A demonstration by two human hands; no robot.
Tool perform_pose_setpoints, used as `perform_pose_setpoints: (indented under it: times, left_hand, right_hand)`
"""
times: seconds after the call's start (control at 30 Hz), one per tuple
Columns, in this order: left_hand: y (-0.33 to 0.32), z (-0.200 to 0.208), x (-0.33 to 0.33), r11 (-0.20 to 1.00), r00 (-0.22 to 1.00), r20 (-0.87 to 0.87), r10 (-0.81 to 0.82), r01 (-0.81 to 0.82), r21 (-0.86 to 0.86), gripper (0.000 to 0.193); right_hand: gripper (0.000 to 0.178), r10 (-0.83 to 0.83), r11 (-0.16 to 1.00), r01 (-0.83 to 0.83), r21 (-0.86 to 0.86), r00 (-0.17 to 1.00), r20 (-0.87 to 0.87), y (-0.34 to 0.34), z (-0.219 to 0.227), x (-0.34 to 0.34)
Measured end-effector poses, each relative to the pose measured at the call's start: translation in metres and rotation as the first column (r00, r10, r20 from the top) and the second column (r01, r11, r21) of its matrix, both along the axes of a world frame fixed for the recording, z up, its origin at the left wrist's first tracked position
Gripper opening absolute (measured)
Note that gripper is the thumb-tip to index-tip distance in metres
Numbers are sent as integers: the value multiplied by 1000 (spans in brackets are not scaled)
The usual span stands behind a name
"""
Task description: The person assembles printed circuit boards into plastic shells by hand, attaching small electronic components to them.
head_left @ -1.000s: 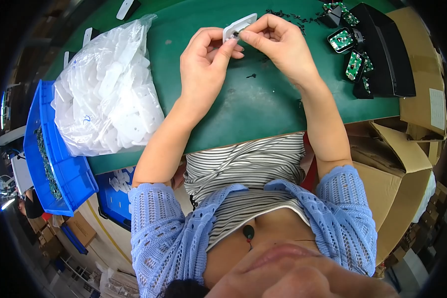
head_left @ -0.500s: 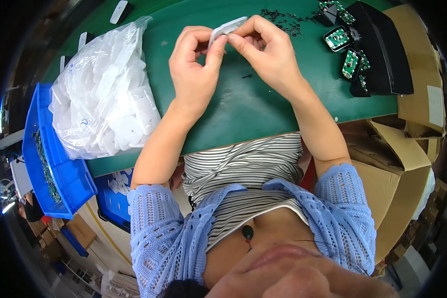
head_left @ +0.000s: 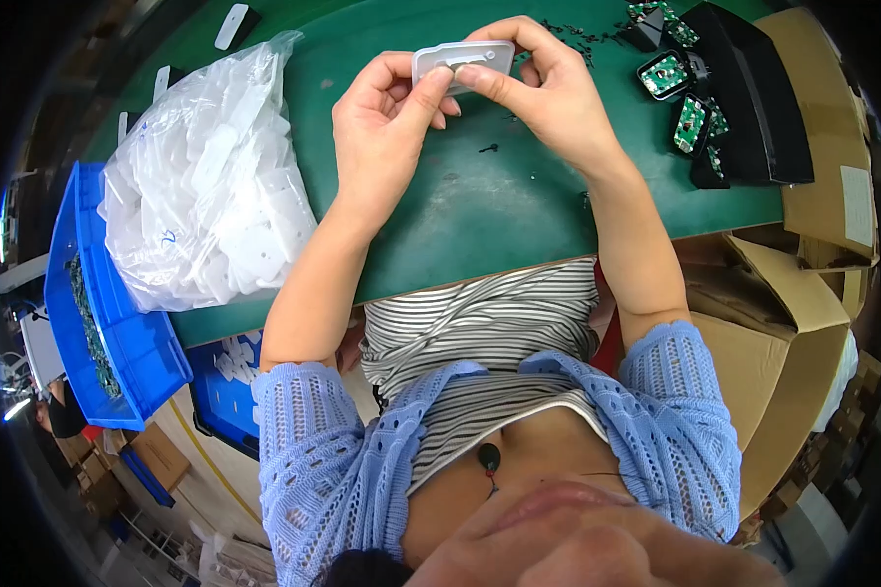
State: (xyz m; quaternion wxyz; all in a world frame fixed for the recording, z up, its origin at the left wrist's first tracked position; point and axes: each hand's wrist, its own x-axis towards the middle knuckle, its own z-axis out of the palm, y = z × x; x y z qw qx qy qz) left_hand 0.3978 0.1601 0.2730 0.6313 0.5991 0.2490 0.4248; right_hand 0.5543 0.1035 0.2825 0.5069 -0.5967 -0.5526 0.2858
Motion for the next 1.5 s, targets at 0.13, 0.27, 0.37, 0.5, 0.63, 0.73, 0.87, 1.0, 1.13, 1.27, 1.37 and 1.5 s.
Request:
perform_pose_setpoints:
  times: [0.13, 0.27, 0.37, 0.5, 0.63, 0.73, 0.87, 1.0, 1.13, 1.27, 1.37, 1.5]
  left_hand:
    - [0, -1, 1, 999, 999, -33, -21, 20, -26, 14]
    - [3, -1, -3, 988, 996, -59, -60, 51, -143, 16]
    - [7, 5, 1, 984, 995, -57, -86, 76, -163, 18]
    - [16, 10, 2, 996, 1000, -4, -19, 19, -84, 20]
    - [45, 1, -35, 992, 932, -343, 119, -121, 17, 15]
    - [47, -2, -24, 973, 719, -683, 126, 45, 227, 13]
    - [44, -21, -43, 813, 539, -773, 333, 251, 526, 25]
    - [15, -9, -39, 679, 367, -746, 555, 318, 662, 42]
    - [-10, -21, -53, 532, 442, -639, 629, 355, 769, 50]
    - [-22, -32, -56, 493, 573, -553, 605, 276, 825, 49]
    - [-24, -32, -56, 518, 706, -501, 501, 219, 827, 46]
    - [-32, -36, -70, 570, 748, -509, 425, 216, 793, 47]
  right_hand:
    - [21, 83, 997, -76, 34, 943, -322, 4, -12, 2]
    - [23, 81, 997, -78, 23, 981, -177, 5, -7, -1]
    - [24, 8, 999, -1, 37, 983, -183, 7, -9, 2]
    - [26, 95, 995, -83, 54, 946, -309, 9, -13, 7]
    - [31, -252, 897, 385, -220, 851, 461, 19, 33, 32]
    - [52, -483, 546, 777, 314, -14, 875, 26, -9, 119]
    - [47, -270, 621, 772, 137, 47, 962, 28, -7, 129]
    - [30, -347, 907, 399, 137, 522, 779, 16, -14, 165]
    - [31, -448, 851, 424, 310, 277, 850, 31, -26, 146]
    - [24, -328, 903, 419, 96, 817, -475, 17, 14, 72]
    - [26, -17, 952, 254, 169, 597, -802, -14, 30, 31]
    - [27, -355, 921, 383, 78, 902, -246, -43, 3, -9]
